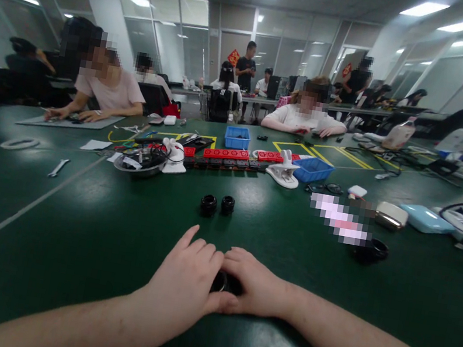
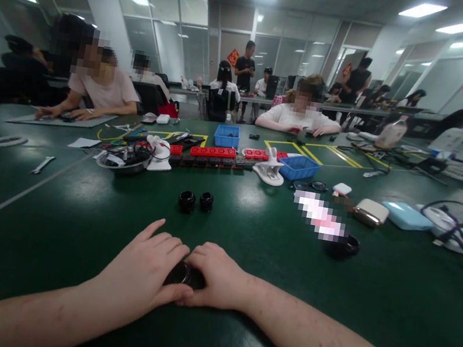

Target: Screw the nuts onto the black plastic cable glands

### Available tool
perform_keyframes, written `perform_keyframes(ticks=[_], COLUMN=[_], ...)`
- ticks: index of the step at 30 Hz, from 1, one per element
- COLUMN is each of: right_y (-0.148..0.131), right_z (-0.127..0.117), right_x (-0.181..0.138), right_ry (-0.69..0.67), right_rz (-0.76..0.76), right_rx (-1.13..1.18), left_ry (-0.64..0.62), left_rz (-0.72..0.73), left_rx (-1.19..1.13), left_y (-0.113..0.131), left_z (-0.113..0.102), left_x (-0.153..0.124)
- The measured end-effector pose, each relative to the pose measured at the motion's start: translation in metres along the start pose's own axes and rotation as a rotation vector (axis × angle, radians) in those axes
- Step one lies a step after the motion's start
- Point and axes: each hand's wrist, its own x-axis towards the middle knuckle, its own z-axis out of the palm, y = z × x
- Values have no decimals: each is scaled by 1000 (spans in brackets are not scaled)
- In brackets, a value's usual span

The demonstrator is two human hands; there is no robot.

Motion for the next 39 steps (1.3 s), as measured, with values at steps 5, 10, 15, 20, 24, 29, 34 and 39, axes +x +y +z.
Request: perform_keyframes(ticks=[5, 10, 15, 20, 24, 29, 34, 39], right_y=[1, 0, -1, -1, -2, -1, 1, 0], right_z=[0, -2, -2, -3, -4, -2, 0, -1], right_x=[-2, -1, 0, 0, 0, 0, 0, 1], right_ry=[26, -2, -14, -14, -13, 4, 10, 0], right_rz=[-26, -13, -8, 7, 8, -4, -7, -7], right_rx=[75, 43, 14, 15, 18, 15, 6, -5], left_ry=[-114, -257, -264, -261, -245, -232, -127, -10], left_rz=[243, 365, 319, 263, 206, 108, 73, -16], left_rx=[-291, -405, -354, -262, -189, -8, 137, 186], left_y=[-17, -29, -27, -19, -13, -4, 4, 11], left_z=[-23, -32, -29, -27, -24, -16, -3, 8], left_x=[0, 2, 2, 2, 3, 4, 2, -1])
